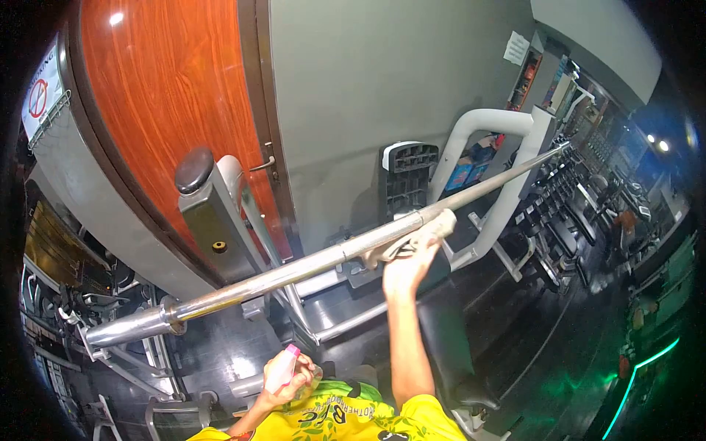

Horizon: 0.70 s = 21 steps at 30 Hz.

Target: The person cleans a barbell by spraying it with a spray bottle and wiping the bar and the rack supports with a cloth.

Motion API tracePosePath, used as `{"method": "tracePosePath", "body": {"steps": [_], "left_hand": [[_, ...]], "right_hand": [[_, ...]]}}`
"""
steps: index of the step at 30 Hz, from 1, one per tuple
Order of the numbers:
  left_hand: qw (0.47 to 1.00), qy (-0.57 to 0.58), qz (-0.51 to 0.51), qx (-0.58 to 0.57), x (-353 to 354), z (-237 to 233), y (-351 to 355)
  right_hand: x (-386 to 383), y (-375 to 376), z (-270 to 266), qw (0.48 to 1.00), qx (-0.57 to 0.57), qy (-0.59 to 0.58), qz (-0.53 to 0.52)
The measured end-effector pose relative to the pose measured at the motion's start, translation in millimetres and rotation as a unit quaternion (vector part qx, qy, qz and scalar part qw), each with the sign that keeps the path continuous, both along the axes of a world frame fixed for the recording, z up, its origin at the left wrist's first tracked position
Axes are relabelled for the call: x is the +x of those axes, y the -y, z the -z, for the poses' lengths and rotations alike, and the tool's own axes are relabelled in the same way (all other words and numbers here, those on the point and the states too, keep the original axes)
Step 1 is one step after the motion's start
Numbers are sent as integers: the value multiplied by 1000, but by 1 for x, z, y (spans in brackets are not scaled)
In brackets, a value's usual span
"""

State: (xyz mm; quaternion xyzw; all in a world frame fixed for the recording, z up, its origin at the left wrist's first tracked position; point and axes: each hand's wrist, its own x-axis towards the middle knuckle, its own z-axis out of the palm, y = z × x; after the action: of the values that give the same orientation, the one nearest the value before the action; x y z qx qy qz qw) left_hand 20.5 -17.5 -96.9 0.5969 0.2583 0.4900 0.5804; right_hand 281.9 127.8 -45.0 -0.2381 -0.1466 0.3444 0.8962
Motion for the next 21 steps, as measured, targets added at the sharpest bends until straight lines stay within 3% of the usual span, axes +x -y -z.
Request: {"method": "tracePosePath", "body": {"steps": [1,3,5,7,9,10,11,13,15,16,17,18,19,21], "left_hand": [[1000,3,3,11,-1,1,-1],[1000,8,5,22,-3,2,2],[1000,-4,-3,-26,-9,-2,5],[1000,6,-13,-4,-13,-8,5],[999,-41,-25,6,-21,-13,7],[999,-39,-24,22,-22,-14,6],[999,-39,-22,21,-23,-16,6],[999,-40,-7,9,-24,-20,4],[999,-33,-4,38,-25,-14,-1],[997,-22,-3,68,-24,-12,-3],[997,-21,-7,67,-25,-13,-2],[999,-23,-16,39,-26,-16,1],[999,-26,-25,10,-28,-19,3],[999,-12,-33,-3,-29,-24,4]], "right_hand": [[-28,1,-22,994,18,91,61],[-62,-3,17,956,-103,204,182],[-114,18,45,949,-127,261,125],[-153,50,47,889,-193,398,119],[-151,66,73,880,-172,443,-16],[-136,73,67,841,-130,524,-47],[-120,66,80,787,-19,617,-20],[-102,73,60,759,3,644,-99],[-87,78,84,854,-120,499,-88],[-76,72,86,853,-117,500,-89],[-63,66,86,924,-136,358,14],[-55,59,82,961,-150,202,116],[-55,54,46,976,-118,111,142],[-49,43,22,981,-88,107,138]]}}
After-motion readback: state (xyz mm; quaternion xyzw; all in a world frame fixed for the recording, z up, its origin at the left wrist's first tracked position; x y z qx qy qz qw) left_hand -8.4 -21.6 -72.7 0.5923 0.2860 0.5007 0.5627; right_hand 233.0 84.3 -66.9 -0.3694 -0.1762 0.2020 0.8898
